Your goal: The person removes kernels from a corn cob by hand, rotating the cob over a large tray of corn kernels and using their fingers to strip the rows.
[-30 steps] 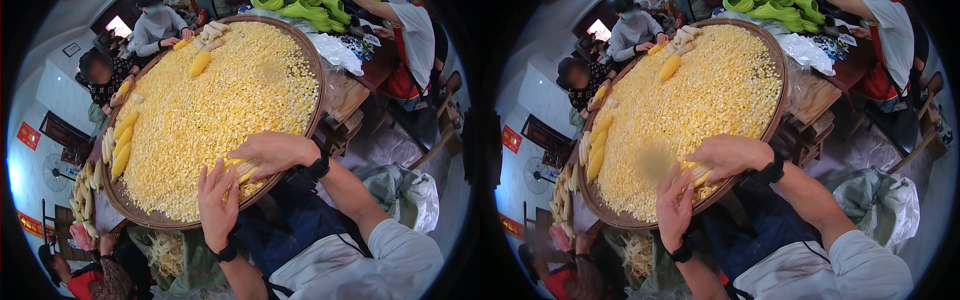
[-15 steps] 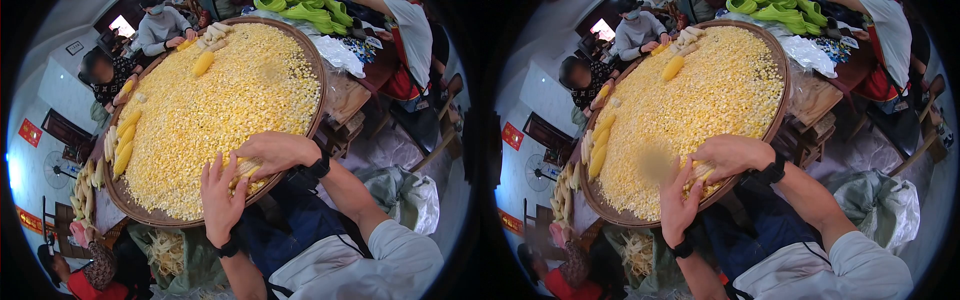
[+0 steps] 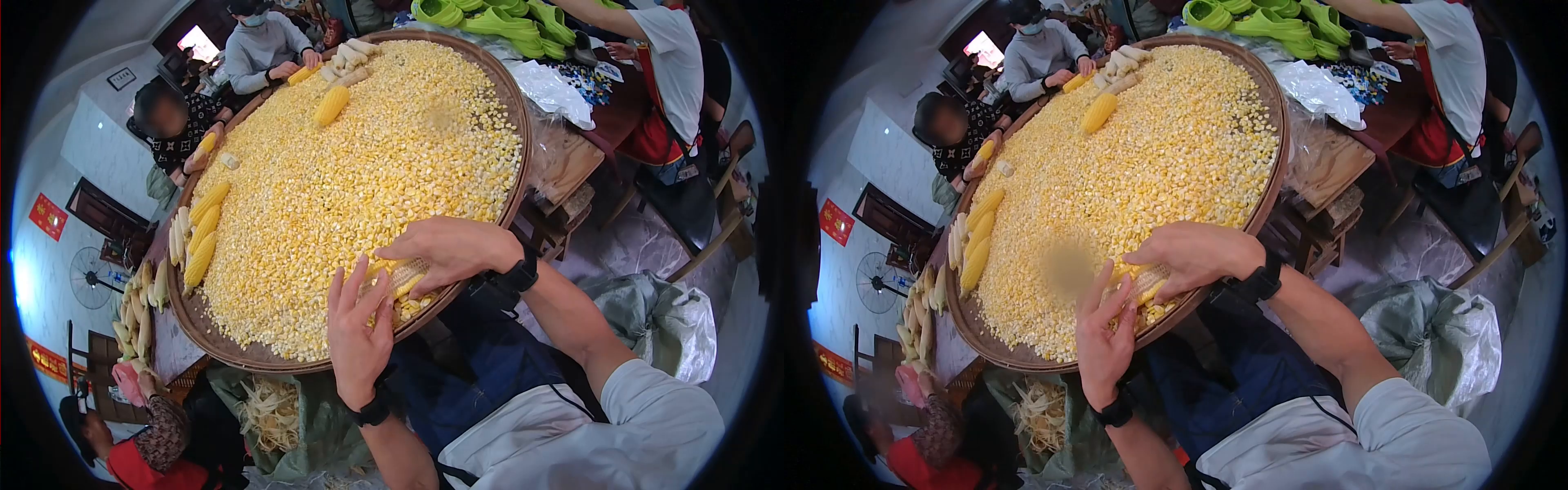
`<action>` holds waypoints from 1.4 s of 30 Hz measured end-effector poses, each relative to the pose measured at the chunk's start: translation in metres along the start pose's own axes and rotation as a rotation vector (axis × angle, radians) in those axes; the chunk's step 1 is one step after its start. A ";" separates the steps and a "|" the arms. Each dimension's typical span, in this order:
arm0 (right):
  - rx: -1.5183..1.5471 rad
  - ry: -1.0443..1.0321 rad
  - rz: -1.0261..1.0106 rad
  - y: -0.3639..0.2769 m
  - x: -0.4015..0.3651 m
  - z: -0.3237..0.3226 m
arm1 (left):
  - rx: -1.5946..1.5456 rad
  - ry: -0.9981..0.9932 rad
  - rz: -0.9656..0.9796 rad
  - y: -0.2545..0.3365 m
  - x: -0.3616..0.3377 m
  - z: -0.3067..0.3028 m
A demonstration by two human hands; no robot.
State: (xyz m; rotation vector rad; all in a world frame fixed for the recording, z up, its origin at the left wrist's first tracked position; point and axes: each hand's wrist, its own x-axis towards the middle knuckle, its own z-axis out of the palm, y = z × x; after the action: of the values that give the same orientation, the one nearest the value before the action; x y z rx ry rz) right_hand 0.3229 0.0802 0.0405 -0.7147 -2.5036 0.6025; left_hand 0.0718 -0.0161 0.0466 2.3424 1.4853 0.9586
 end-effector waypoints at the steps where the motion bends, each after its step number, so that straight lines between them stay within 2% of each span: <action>1: -0.001 0.001 0.000 0.001 0.000 0.001 | -0.003 0.003 0.001 0.000 0.000 0.000; 4: 0.010 0.077 -0.034 0.001 -0.001 0.003 | -0.044 -0.016 -0.001 -0.005 -0.004 0.000; 10: 0.001 0.051 -0.003 -0.001 0.002 0.002 | -0.049 0.026 -0.067 0.010 0.003 0.001; 13: 0.001 0.047 0.032 -0.003 0.002 0.001 | 0.072 -0.031 -0.019 0.006 0.006 0.003; 19: -0.018 0.098 -0.011 0.001 -0.001 0.005 | 0.022 -0.016 -0.004 0.000 0.001 0.005; 34: -0.013 0.029 0.035 -0.004 0.001 0.000 | 0.020 -0.024 0.070 -0.001 -0.001 -0.001; 37: -0.017 0.044 0.030 -0.002 0.001 0.003 | -0.024 0.021 -0.043 0.018 0.005 -0.001; 42: 0.001 0.017 0.041 -0.005 0.002 -0.001 | 0.089 -0.075 0.017 0.007 0.006 0.002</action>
State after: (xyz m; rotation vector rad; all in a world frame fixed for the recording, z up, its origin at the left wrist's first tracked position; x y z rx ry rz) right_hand 0.3198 0.0778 0.0448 -0.7693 -2.4783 0.6095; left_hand 0.0798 -0.0134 0.0507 2.4281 1.5113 0.8148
